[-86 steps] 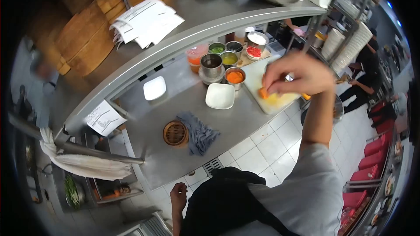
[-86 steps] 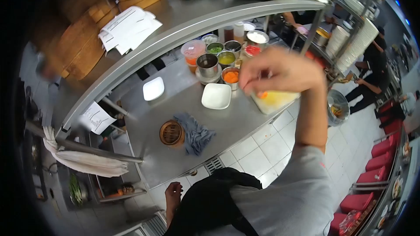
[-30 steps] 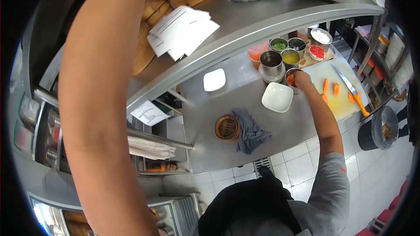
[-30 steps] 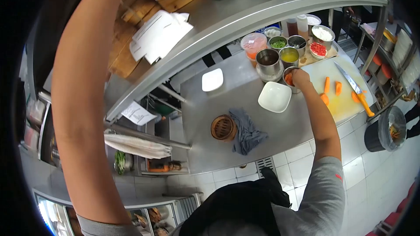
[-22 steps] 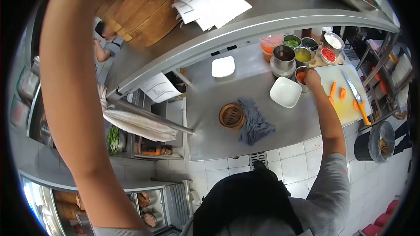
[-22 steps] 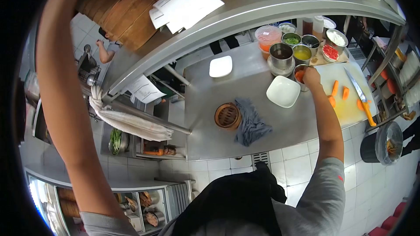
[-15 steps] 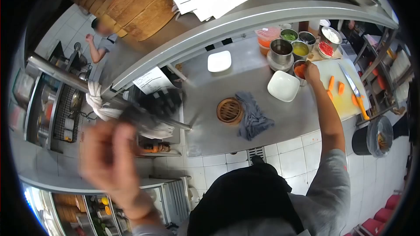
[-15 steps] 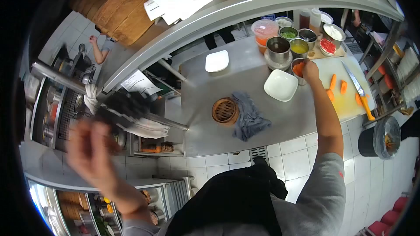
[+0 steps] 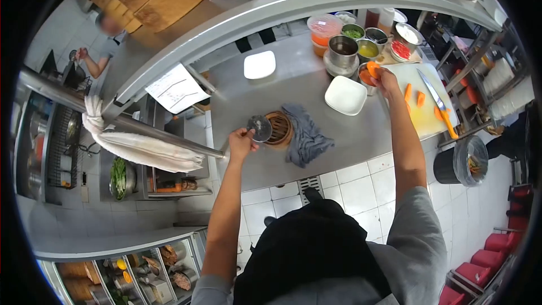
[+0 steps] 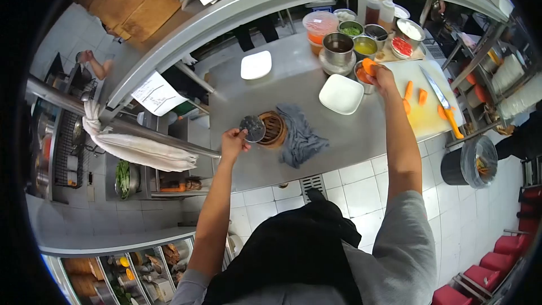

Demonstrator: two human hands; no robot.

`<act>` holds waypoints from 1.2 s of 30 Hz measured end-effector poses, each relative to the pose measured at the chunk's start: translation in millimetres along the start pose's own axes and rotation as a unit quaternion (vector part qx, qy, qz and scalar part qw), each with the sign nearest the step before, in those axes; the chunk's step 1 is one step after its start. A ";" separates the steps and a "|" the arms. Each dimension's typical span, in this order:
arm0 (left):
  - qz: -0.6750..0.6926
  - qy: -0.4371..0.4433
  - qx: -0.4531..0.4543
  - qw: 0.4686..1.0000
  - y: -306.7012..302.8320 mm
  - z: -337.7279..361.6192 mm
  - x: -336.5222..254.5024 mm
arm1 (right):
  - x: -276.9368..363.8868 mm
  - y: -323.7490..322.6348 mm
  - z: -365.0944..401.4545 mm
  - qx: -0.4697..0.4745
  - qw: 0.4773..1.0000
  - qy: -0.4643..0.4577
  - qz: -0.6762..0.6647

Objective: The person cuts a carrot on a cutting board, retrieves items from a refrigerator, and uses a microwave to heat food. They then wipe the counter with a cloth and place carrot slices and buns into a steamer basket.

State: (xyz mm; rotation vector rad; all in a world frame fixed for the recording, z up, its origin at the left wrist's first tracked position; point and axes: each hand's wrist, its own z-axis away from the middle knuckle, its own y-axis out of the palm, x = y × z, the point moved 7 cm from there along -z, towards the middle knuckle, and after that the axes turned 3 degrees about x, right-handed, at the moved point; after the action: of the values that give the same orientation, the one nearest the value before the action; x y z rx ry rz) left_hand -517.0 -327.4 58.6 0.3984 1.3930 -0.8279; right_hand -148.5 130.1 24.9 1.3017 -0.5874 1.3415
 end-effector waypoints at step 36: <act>-0.154 0.082 0.011 0.985 35.0 3.1 3.0 | -140.1 299.1 175.9 0.365 0.852 -0.067 0.369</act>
State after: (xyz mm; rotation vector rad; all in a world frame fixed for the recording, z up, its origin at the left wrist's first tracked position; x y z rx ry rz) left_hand -490.0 -307.0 48.7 0.2751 1.6251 -1.0816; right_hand -390.9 -154.4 44.5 1.8902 -0.7509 2.2696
